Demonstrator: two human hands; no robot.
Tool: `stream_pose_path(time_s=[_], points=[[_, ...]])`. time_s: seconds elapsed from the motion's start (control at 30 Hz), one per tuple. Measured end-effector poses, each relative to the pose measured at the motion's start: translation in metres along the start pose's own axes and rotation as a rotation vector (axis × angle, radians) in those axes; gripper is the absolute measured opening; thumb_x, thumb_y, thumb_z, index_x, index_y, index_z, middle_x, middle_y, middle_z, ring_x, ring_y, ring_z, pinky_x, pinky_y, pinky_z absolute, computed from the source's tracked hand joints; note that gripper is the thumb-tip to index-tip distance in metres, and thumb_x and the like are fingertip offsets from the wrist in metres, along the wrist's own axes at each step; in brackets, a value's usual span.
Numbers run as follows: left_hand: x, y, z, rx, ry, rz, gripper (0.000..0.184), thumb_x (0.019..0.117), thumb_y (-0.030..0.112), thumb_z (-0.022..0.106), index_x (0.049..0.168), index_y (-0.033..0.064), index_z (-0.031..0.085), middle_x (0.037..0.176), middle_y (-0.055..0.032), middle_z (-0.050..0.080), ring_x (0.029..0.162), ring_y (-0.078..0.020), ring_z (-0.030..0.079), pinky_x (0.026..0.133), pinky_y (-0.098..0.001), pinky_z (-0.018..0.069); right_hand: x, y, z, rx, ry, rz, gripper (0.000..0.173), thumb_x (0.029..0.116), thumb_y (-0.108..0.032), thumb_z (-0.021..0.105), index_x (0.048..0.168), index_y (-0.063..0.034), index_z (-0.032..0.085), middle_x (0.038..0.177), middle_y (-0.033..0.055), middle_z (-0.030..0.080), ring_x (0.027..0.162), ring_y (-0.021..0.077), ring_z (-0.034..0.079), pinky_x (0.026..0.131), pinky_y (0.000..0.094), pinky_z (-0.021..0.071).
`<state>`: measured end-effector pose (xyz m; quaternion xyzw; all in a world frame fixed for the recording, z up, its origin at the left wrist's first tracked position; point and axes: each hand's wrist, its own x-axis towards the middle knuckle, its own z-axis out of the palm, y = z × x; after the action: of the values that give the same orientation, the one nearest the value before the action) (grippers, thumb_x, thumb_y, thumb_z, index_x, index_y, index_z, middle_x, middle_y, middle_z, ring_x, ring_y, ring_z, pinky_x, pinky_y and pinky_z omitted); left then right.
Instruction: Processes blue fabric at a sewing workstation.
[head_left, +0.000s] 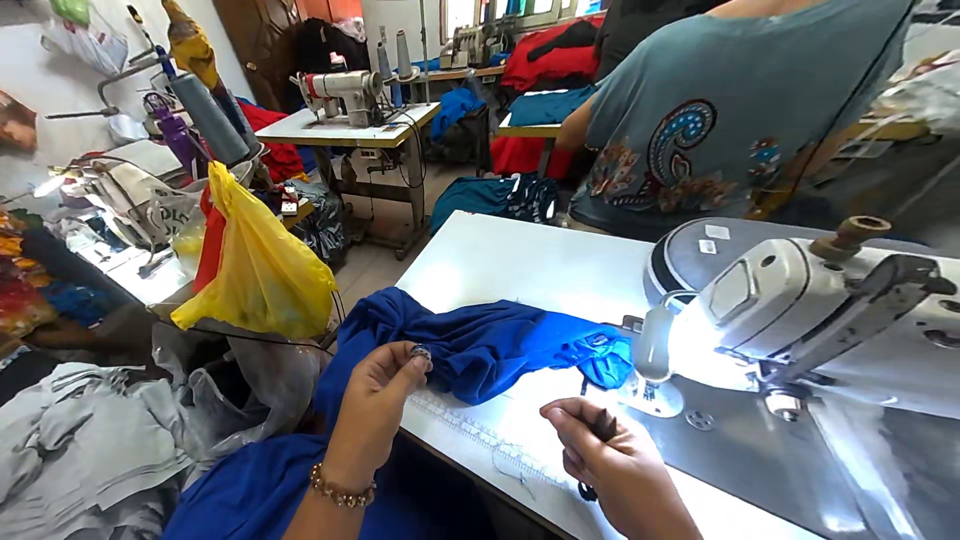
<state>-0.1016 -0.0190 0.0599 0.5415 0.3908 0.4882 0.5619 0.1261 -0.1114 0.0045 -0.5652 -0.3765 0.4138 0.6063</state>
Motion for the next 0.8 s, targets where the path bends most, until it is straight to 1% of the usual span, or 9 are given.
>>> stream_pose_path(time_s=[0.1, 0.17, 0.23, 0.3, 0.47, 0.63, 0.73, 0.8], points=[[0.003, -0.001, 0.002, -0.061, 0.016, -0.046, 0.014, 0.1021, 0.007, 0.057, 0.106, 0.0052, 0.07, 0.095, -0.0057, 0.069, 0.081, -0.013, 0.065, 0.075, -0.0271, 0.0566, -0.002, 0.001, -0.013, -0.014, 0.042, -0.031, 0.011, 0.0961, -0.012, 0.06, 0.094, -0.0102, 0.07, 0.063, -0.0083, 0.056, 0.043, -0.0011, 0.041, 0.039, 0.0147, 0.0344], [0.004, -0.002, 0.004, -0.077, 0.035, -0.07, 0.015, 0.1028, 0.007, 0.056, 0.106, 0.0051, 0.07, 0.095, -0.0062, 0.069, 0.081, -0.0136, 0.065, 0.075, -0.0279, 0.057, -0.006, 0.0, -0.021, -0.039, 0.087, -0.031, 0.008, 0.0967, -0.013, 0.061, 0.094, -0.01, 0.068, 0.065, -0.0065, 0.057, 0.044, 0.0003, 0.042, 0.039, 0.0159, 0.0353], [0.005, -0.003, 0.008, -0.088, 0.057, -0.086, 0.015, 0.1033, 0.007, 0.055, 0.106, 0.0044, 0.069, 0.095, -0.0063, 0.069, 0.081, -0.0137, 0.066, 0.075, -0.0281, 0.057, -0.008, -0.001, -0.028, -0.074, 0.131, -0.042, 0.007, 0.0968, -0.012, 0.062, 0.09, -0.0117, 0.064, 0.064, -0.0068, 0.058, 0.044, 0.0002, 0.043, 0.039, 0.0162, 0.0364], [0.006, -0.002, 0.011, -0.088, 0.063, -0.099, 0.014, 0.1037, 0.008, 0.056, 0.107, 0.0043, 0.069, 0.096, -0.0062, 0.069, 0.082, -0.0134, 0.066, 0.075, -0.0281, 0.057, -0.011, -0.001, -0.038, -0.117, 0.162, -0.062, 0.008, 0.0968, -0.012, 0.063, 0.089, -0.0118, 0.064, 0.064, -0.0074, 0.057, 0.043, 0.0001, 0.043, 0.04, 0.0165, 0.037], [0.009, 0.001, 0.018, -0.106, 0.075, -0.123, 0.016, 0.1047, 0.01, 0.055, 0.105, 0.0059, 0.07, 0.095, -0.0052, 0.068, 0.08, -0.013, 0.065, 0.075, -0.0279, 0.0561, -0.022, -0.005, -0.065, -0.261, 0.234, -0.077, 0.006, 0.0966, -0.008, 0.06, 0.096, -0.0065, 0.066, 0.069, -0.0083, 0.06, 0.047, -0.0021, 0.046, 0.042, 0.0149, 0.04], [0.014, 0.001, 0.024, -0.112, 0.061, -0.15, 0.015, 0.1048, 0.011, 0.056, 0.106, 0.0054, 0.07, 0.095, -0.0053, 0.068, 0.08, -0.0129, 0.065, 0.074, -0.0275, 0.0564, -0.033, -0.006, -0.094, -0.281, 0.297, -0.041, 0.006, 0.0963, -0.006, 0.058, 0.096, -0.0068, 0.064, 0.069, -0.0095, 0.058, 0.047, -0.0027, 0.046, 0.044, 0.0155, 0.0425], [0.014, 0.001, 0.028, -0.11, 0.05, -0.166, 0.016, 0.1057, 0.012, 0.054, 0.107, 0.0062, 0.069, 0.095, -0.0049, 0.068, 0.08, -0.0126, 0.065, 0.073, -0.0267, 0.0559, -0.04, -0.01, -0.108, -0.304, 0.319, -0.002, 0.006, 0.0973, -0.008, 0.057, 0.097, -0.0078, 0.063, 0.07, -0.0102, 0.057, 0.048, -0.0028, 0.045, 0.045, 0.0158, 0.0418], [0.014, 0.001, 0.03, -0.097, 0.042, -0.169, 0.015, 0.1054, 0.013, 0.055, 0.108, 0.007, 0.069, 0.096, -0.0041, 0.068, 0.08, -0.012, 0.065, 0.073, -0.0258, 0.0557, -0.043, -0.01, -0.116, -0.32, 0.324, -0.01, 0.007, 0.0973, -0.008, 0.057, 0.097, -0.0071, 0.063, 0.072, -0.01, 0.057, 0.048, -0.0031, 0.046, 0.045, 0.0155, 0.0421]])
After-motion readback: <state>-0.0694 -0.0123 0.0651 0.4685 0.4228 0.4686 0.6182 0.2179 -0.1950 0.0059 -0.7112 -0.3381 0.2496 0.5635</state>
